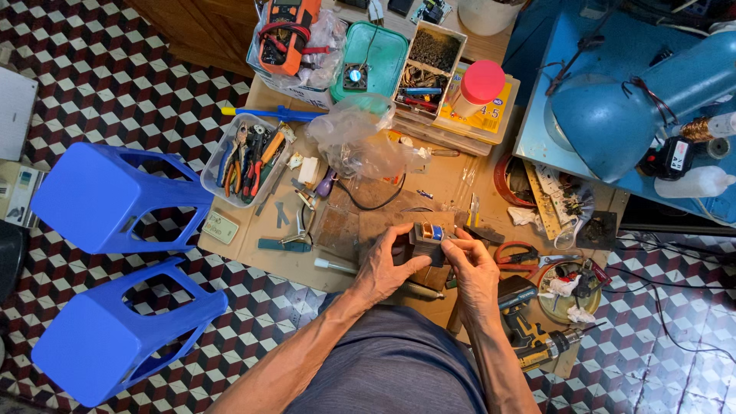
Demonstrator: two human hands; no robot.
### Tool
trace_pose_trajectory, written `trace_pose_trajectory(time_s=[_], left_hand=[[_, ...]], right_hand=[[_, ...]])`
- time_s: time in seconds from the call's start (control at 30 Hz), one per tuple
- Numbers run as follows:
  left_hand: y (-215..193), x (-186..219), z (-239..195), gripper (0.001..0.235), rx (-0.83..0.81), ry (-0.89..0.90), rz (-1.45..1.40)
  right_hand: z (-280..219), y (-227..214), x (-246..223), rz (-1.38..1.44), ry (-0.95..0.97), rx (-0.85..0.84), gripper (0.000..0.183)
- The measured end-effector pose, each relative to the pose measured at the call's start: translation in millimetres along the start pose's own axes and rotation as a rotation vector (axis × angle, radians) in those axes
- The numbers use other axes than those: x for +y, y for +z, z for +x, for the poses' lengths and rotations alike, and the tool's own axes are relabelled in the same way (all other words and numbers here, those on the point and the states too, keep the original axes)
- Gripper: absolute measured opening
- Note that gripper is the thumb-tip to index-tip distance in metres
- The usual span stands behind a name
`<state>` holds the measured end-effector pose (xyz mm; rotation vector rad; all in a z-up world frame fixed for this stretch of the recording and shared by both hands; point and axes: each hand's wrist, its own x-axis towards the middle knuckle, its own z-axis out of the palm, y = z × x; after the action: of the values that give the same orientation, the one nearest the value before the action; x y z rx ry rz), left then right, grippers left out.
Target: The person holds a small electronic component and repeatedly taps it with a hammer while seated at a cluttered workbench. They adjust the component's orientation and continue hammering throughout the clip.
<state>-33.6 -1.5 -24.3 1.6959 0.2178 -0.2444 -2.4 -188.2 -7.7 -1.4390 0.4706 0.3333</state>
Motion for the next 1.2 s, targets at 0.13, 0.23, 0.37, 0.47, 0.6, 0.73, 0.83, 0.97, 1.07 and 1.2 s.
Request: trace_pose_trajectory(time_s=[0.13, 0.23, 0.37, 0.47, 0.6, 0.73, 0.83, 0.97, 1.07, 1.2], left_hand=[[-2, 3, 3, 0.087, -0.035, 0.017, -0.046], [-5, 6, 6, 0.101, -0.055, -0.007, -0.055], [-11, 13, 8, 0.091, -0.111, 0.016, 0.033], [-12, 18, 7, 0.083, -0.099, 0.046, 0.144], [-10, 20, 6, 0.075, -0.020, 0.233, 0.229], [-20, 19, 19, 0.075, -0.030, 0.360, 0.286], [-29, 17, 27, 0.074, -0.062, 0.366, 0.340], [-36, 11, 31, 0.077, -0.124, 0.249, 0.286], [-40, 9, 38, 0.079, -0.177, 0.279, 0.330], [-44, 11, 38, 0.088, -0.221, 0.341, 0.394]], right_hand=[[-3, -4, 8, 0.161, 0.039, -0.034, 0.018], [-9, -5, 15, 0.189, 0.006, -0.031, 0.016], [-13, -6, 17, 0.211, 0.007, -0.031, 0.027], [-16, -6, 13, 0.257, 0.018, -0.031, 0.044], [-21, -5, 5, 0.349, 0.028, -0.005, 0.052], [-15, 4, -4, 0.435, -0.001, -0.065, 0.051], [-12, 10, -2, 0.461, 0.050, -0.028, 0.052], [-8, 11, 6, 0.431, 0.042, -0.005, 0.048], [1, 10, 9, 0.329, 0.060, 0.007, 0.041], [8, 11, 15, 0.138, 0.087, 0.028, 0.030]])
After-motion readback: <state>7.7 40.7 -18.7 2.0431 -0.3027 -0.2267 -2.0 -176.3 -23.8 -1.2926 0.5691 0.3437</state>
